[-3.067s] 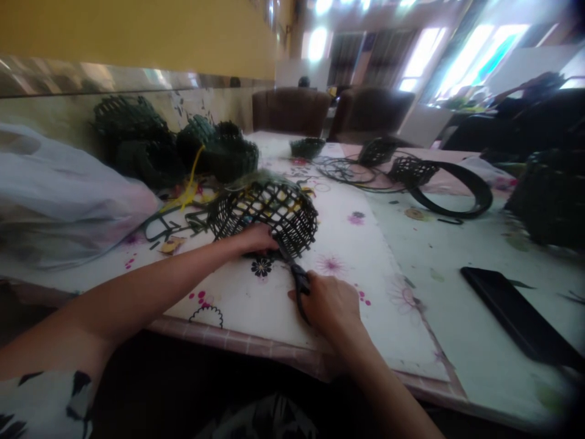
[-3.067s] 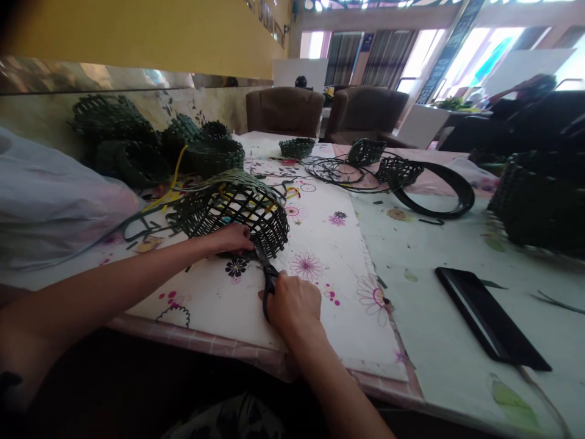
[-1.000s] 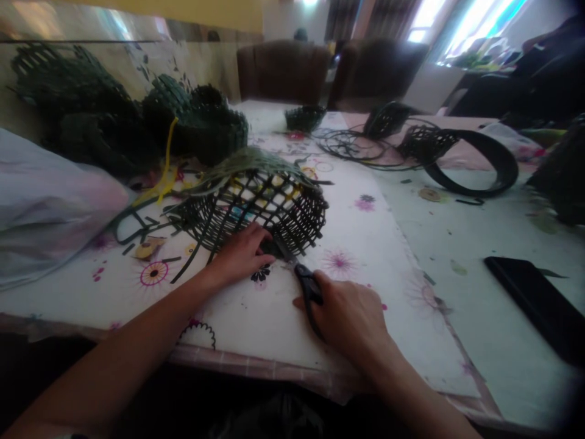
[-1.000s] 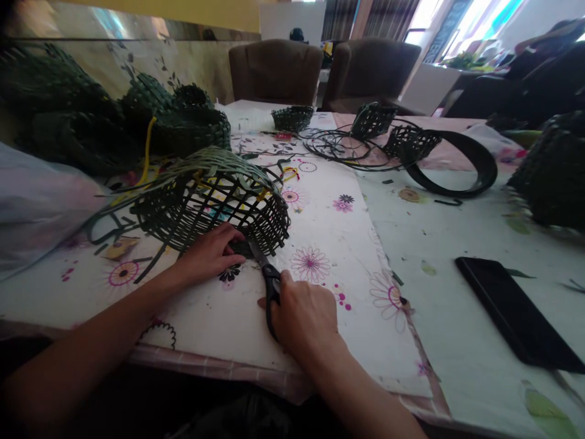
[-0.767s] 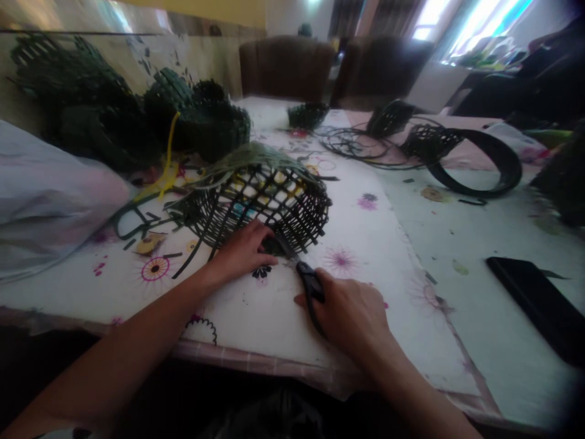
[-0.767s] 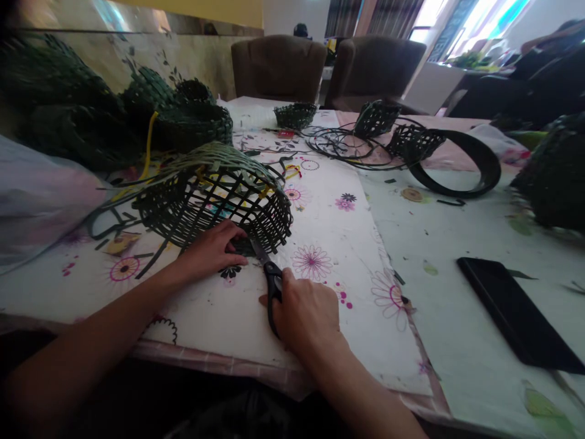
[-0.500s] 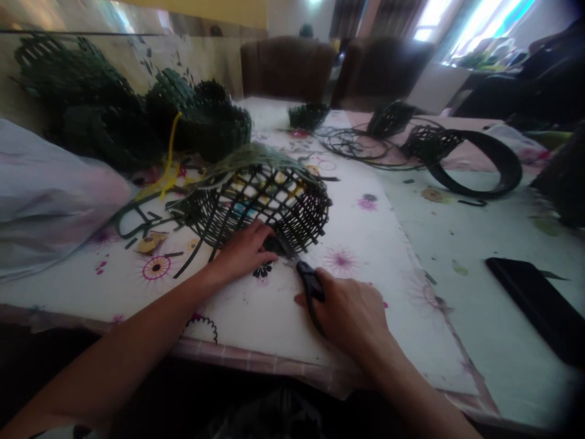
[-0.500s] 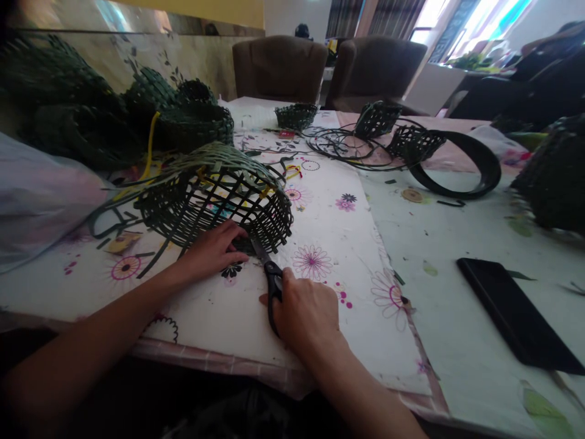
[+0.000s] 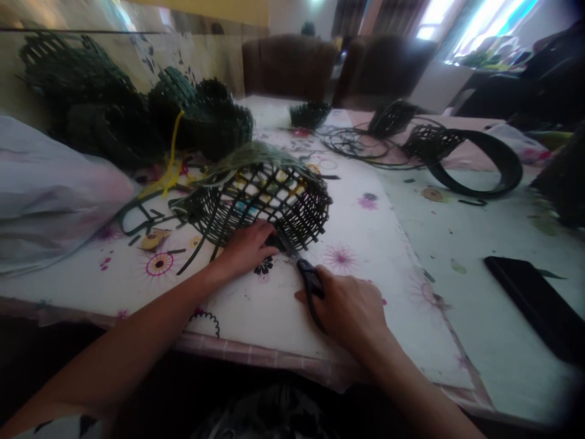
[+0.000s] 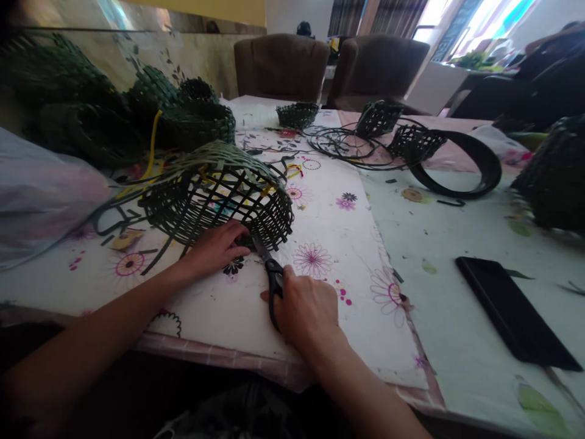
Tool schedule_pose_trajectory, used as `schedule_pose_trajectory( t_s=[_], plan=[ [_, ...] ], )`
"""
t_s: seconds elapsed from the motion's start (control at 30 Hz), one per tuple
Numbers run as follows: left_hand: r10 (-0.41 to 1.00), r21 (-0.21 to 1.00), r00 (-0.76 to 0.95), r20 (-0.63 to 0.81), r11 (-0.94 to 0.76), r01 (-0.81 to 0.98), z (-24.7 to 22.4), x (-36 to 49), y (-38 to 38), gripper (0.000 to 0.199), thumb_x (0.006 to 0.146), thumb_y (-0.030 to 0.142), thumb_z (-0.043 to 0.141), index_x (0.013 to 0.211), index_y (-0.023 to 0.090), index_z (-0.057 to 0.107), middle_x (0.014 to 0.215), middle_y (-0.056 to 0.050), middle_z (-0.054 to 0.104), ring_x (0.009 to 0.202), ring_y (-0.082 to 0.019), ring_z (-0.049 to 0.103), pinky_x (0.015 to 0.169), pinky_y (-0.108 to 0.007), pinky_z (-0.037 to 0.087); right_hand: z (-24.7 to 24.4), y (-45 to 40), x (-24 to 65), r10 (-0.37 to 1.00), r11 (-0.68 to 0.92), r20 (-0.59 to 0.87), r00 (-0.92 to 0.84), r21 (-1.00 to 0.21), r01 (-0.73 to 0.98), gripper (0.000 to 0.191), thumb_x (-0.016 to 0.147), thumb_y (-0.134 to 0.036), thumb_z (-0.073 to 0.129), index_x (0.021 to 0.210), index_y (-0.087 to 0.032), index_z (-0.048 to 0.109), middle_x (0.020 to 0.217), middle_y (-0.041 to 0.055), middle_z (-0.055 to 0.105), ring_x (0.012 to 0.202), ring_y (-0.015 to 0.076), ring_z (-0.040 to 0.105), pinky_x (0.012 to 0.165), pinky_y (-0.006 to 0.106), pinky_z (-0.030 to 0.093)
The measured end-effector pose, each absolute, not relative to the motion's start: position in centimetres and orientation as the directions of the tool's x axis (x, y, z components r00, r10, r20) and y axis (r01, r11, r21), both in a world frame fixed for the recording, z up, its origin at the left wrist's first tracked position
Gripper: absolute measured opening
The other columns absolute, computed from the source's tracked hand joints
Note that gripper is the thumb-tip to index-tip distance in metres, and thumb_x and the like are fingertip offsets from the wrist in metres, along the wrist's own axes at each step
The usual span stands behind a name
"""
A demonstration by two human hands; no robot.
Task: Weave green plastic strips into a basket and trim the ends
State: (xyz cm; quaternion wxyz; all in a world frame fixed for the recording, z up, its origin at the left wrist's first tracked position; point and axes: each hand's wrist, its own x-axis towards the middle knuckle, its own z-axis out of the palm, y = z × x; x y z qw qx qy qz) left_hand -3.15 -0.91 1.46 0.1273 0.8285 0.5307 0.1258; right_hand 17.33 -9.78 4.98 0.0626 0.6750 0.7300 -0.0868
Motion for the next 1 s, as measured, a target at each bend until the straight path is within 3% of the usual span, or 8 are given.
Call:
schedule_pose_trajectory(
  t_s=[0.37, 0.53, 0.63, 0.77, 0.87, 0.9, 0.93, 1.0],
  plan=[
    [0.911, 0.407, 0.402, 0.090, -0.402, 0.820, 1.5, -3.1, -0.9, 0.018, 0.085, 0.029, 0.063, 0.098, 0.018, 0.060, 0.108, -0.004, 0.062, 0.082, -0.017, 0.060, 0.073, -0.029, 0.043, 7.5, -12.4, 19.7, 0.961, 0.118, -0.256, -0.105, 0.036, 0.992, 0.036, 0.087, -0.044, 0.061, 0.117, -0.024, 0.062, 0.087, 0.0095, 0.075, 0.083, 0.0303, 0.072, 0.059, 0.032, 0.037],
    [0.903, 0.417, 0.419, 0.095, -0.418, 0.807, 1.5, -3.1, -0.9, 0.016, 0.086, 0.028, 0.062, 0.097, 0.018, 0.060, 0.106, -0.004, 0.062, 0.079, -0.015, 0.059, 0.073, -0.029, 0.043, 7.1, -10.7, 24.9, 0.990, -0.055, -0.122, 0.067, 0.101, 0.993, 0.048, 0.086, -0.057, 0.057, 0.126, -0.031, 0.058, 0.088, 0.0104, 0.074, 0.076, 0.0305, 0.069, 0.057, 0.032, 0.035],
    [0.893, 0.389, 0.436, 0.115, -0.444, 0.807, 1.5, -3.1, -1.0, 0.016, 0.085, 0.027, 0.064, 0.097, 0.016, 0.060, 0.107, -0.005, 0.062, 0.079, -0.016, 0.059, 0.074, -0.030, 0.043, 5.8, -7.6, 27.4, 0.986, -0.144, -0.069, 0.149, 0.073, 0.987, 0.055, 0.089, -0.050, 0.053, 0.138, -0.025, 0.049, 0.101, 0.0147, 0.073, 0.087, 0.0310, 0.068, 0.063, 0.033, 0.037],
    [0.886, 0.373, 0.445, 0.127, -0.459, 0.807, 1.5, -3.0, -1.2, 0.014, 0.086, 0.026, 0.062, 0.096, 0.016, 0.060, 0.107, -0.006, 0.061, 0.082, -0.017, 0.059, 0.076, -0.031, 0.044, 5.6, -5.4, 28.5, 0.984, -0.076, -0.152, 0.090, 0.096, 0.993, 0.040, 0.091, -0.033, 0.049, 0.128, -0.020, 0.058, 0.111, 0.0153, 0.068, 0.099, 0.0284, 0.064, 0.071, 0.032, 0.040],
    [0.886, 0.375, 0.445, 0.134, -0.461, 0.804, 1.4, -3.1, -1.3, 0.015, 0.087, 0.027, 0.061, 0.097, 0.017, 0.059, 0.108, -0.007, 0.060, 0.083, -0.018, 0.059, 0.078, -0.032, 0.046, 7.0, -5.2, 27.1, 0.994, -0.036, -0.092, 0.051, 0.157, 0.987, 0.034, 0.089, -0.034, 0.054, 0.114, -0.014, 0.066, 0.113, 0.0201, 0.064, 0.103, 0.0303, 0.062, 0.076, 0.035, 0.042],
    [0.885, 0.375, 0.445, 0.136, -0.462, 0.804, 1.4, -3.2, -1.3, 0.015, 0.087, 0.028, 0.061, 0.098, 0.017, 0.059, 0.109, -0.007, 0.059, 0.084, -0.018, 0.059, 0.078, -0.032, 0.046, 7.4, -5.1, 26.2, 0.999, -0.033, -0.033, 0.037, 0.115, 0.993, 0.036, 0.089, -0.036, 0.056, 0.116, -0.013, 0.066, 0.115, 0.0208, 0.064, 0.104, 0.0304, 0.061, 0.078, 0.035, 0.043],
    [0.883, 0.373, 0.447, 0.140, -0.466, 0.803, 1.3, -3.3, -1.3, 0.016, 0.088, 0.028, 0.061, 0.098, 0.017, 0.059, 0.110, -0.007, 0.059, 0.084, -0.018, 0.060, 0.078, -0.032, 0.046, 7.7, -4.9, 25.2, 1.000, 0.014, 0.018, -0.014, -0.006, 1.000, 0.041, 0.090, -0.039, 0.057, 0.123, -0.014, 0.063, 0.115, 0.0190, 0.065, 0.102, 0.0281, 0.062, 0.080, 0.035, 0.044],
    [0.871, 0.361, 0.466, 0.156, -0.490, 0.794, 1.2, -3.5, -1.3, 0.017, 0.088, 0.029, 0.061, 0.100, 0.017, 0.060, 0.111, -0.007, 0.058, 0.085, -0.018, 0.060, 0.078, -0.032, 0.047, 7.6, -4.0, 22.7, 0.992, 0.119, -0.006, -0.129, -0.354, 0.928, 0.053, 0.088, -0.046, 0.061, 0.131, -0.016, 0.057, 0.103, 0.0120, 0.071, 0.091, 0.0213, 0.065, 0.079, 0.031, 0.047]
  ],
)
